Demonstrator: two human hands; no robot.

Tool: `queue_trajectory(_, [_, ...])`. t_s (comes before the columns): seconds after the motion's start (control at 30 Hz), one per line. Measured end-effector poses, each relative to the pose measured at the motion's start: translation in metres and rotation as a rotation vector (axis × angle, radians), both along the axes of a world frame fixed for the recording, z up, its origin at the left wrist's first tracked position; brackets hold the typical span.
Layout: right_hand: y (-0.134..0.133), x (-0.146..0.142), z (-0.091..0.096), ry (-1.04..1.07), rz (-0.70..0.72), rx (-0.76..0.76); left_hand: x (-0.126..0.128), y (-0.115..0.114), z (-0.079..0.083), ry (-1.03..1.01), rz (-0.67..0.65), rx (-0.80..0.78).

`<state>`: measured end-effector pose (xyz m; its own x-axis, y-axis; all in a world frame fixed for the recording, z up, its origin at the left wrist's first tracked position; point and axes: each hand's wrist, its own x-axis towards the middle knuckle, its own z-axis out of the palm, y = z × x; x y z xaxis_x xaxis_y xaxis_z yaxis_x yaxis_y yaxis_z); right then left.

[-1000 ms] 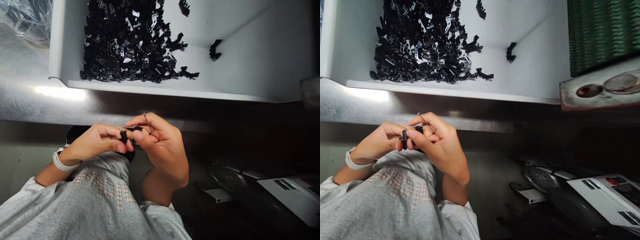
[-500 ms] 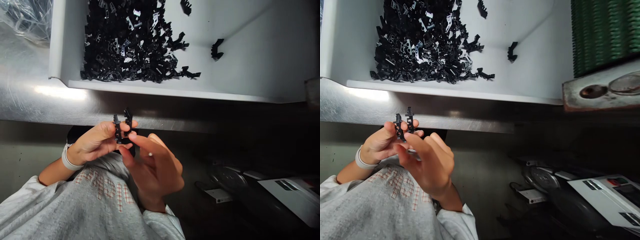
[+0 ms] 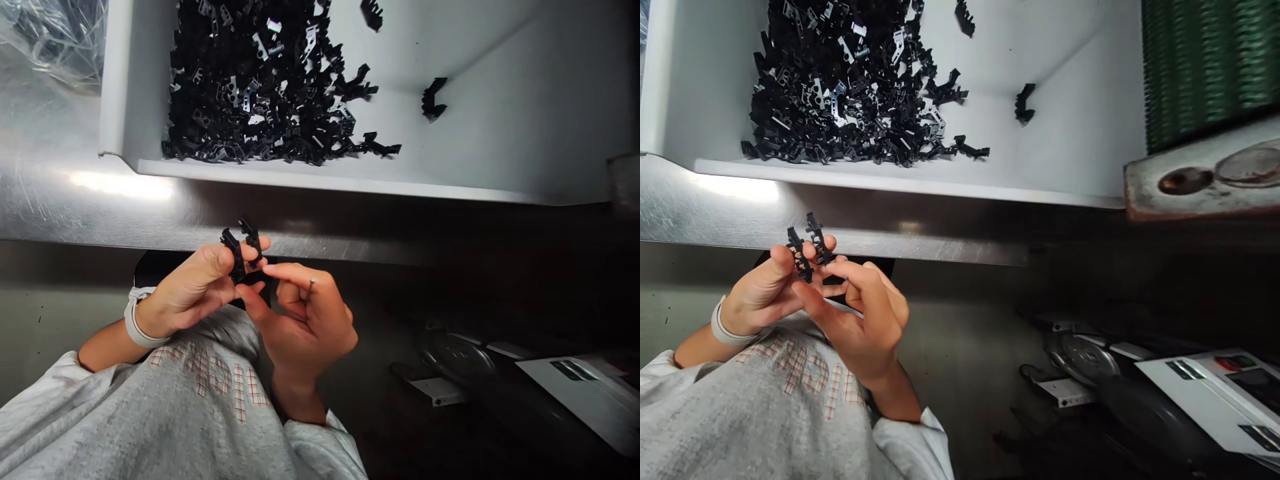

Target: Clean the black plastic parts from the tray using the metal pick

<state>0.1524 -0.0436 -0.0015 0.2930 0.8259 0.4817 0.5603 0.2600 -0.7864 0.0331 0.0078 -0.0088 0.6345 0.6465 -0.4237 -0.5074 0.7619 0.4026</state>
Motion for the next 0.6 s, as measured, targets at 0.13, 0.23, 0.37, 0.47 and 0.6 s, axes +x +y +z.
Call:
queue_trajectory(0.13, [0.0008,-0.0056,-0.0010,0.016,0.024,-0.136,0.0020,-0.0014,0.0015,0.017,0.014,0.044])
queue_trajectory(0.23, [-0.0012,-0.0073,-0.0038,0.168,0.040,-0.178,0.0023,-0.0020,0.0025,0.061,0.027,0.083])
queue_trajectory(0.37, [-0.0036,-0.0036,-0.0052,0.399,0.092,-0.229,0.0003,-0.0014,0.0055,0.184,-0.010,0.215])
queue_trajectory(0.47, [-0.0039,-0.0005,-0.0033,0.477,0.077,-0.278,-0.0016,-0.0009,0.0078,0.241,-0.014,0.292])
queue_trajectory(0.6, [-0.0043,0.0021,-0.0010,0.533,0.043,-0.321,-0.0039,-0.0019,0.0078,0.301,0.010,0.357])
